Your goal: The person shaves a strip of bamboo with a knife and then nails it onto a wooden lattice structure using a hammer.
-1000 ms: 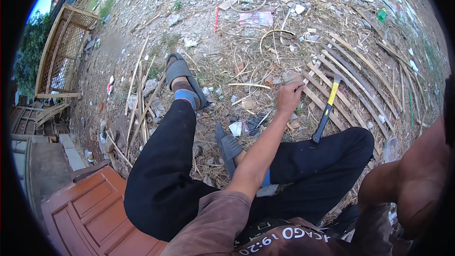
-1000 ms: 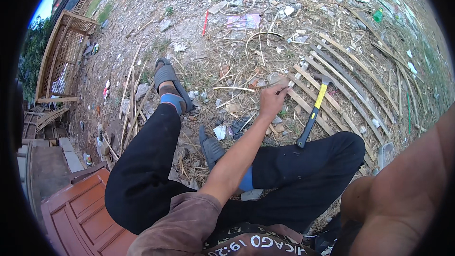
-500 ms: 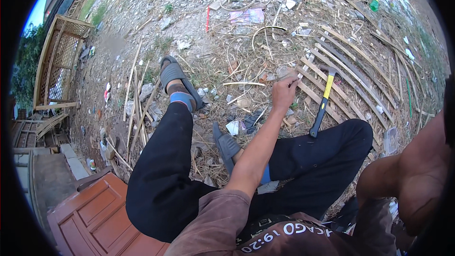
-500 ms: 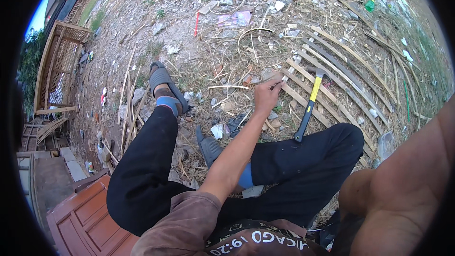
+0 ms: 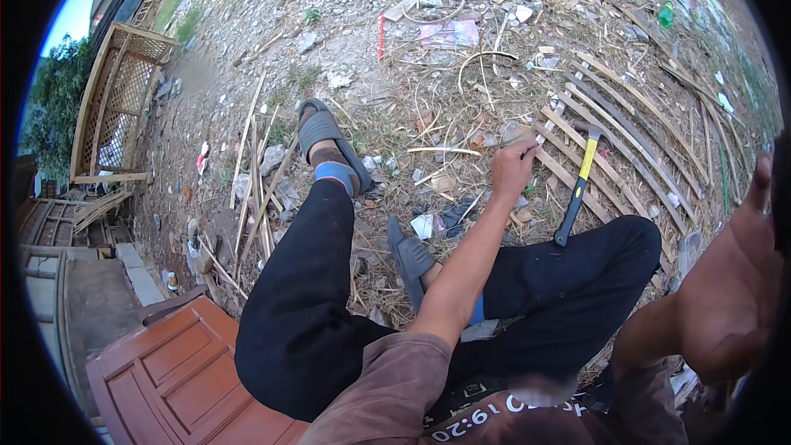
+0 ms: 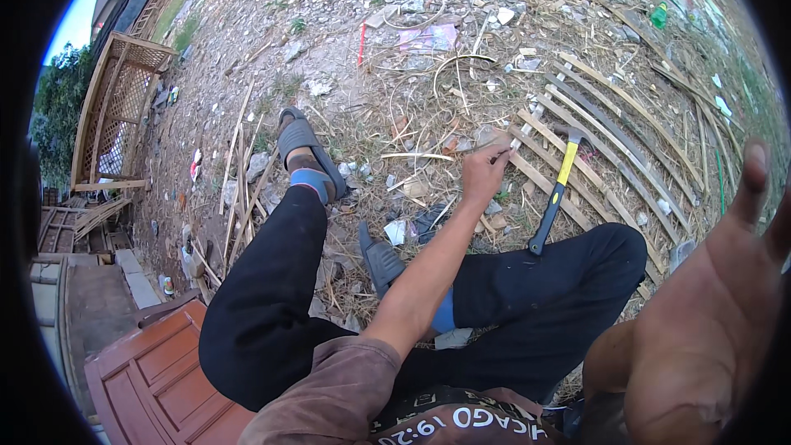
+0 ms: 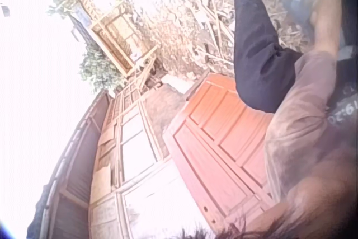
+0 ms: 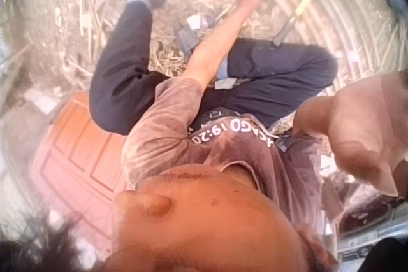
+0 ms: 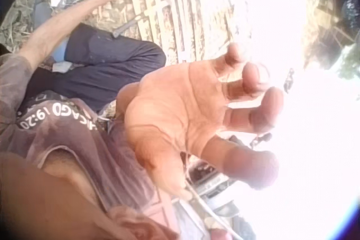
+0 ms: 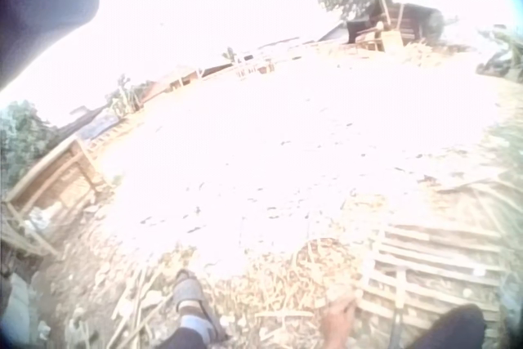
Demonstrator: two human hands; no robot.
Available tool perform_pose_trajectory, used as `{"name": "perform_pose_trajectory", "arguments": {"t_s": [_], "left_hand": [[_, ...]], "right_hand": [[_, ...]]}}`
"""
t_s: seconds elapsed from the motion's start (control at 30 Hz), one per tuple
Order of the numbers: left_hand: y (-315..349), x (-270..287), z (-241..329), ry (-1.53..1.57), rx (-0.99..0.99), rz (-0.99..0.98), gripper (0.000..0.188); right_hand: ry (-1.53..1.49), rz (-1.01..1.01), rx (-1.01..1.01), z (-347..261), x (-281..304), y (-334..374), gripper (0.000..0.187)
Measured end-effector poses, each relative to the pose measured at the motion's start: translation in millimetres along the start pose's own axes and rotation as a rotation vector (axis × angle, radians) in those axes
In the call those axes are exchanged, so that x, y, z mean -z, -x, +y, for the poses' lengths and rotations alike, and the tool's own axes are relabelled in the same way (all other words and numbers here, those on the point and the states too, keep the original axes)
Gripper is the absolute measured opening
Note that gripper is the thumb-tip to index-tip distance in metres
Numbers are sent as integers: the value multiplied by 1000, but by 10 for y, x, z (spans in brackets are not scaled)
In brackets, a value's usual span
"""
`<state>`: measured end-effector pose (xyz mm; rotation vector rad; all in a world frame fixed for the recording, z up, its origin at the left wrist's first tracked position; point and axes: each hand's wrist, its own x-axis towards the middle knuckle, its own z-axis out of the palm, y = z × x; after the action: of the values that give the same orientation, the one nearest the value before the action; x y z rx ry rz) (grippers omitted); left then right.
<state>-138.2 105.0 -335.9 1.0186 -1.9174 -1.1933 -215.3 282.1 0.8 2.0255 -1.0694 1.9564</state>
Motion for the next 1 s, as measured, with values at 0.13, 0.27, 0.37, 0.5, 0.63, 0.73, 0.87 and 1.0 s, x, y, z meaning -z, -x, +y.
{"name": "perform_pose_trajectory", "arguments": {"t_s": [0.13,0.27,0.37,0.5,0.63,0.73,0.87,1.0], "left_hand": [[13,-28,-16,0,-3,3,22],[-16,-27,27,7,-16,-15,22],[20,22,-32,7,6,-2,22],[-40,0,51,-43,25,-24,23],[5,-28,-11,26,40,6,22],[7,-16,-58,39,86,-29,21],[6,-37,-64,70,106,-45,21],[-1,-55,-144,128,52,-7,21]], "right_hand": [[204,442,-763,497,-214,858,30],[677,-215,-1275,932,-423,2139,56],[825,-272,-1341,942,-662,2415,53],[839,-69,-1416,1099,-603,2592,59],[777,87,-1507,1241,-577,2694,58],[362,242,-1755,1323,-460,2793,55],[-117,608,-1749,1056,-463,2387,42],[132,411,-1692,914,-468,2231,44]]}}
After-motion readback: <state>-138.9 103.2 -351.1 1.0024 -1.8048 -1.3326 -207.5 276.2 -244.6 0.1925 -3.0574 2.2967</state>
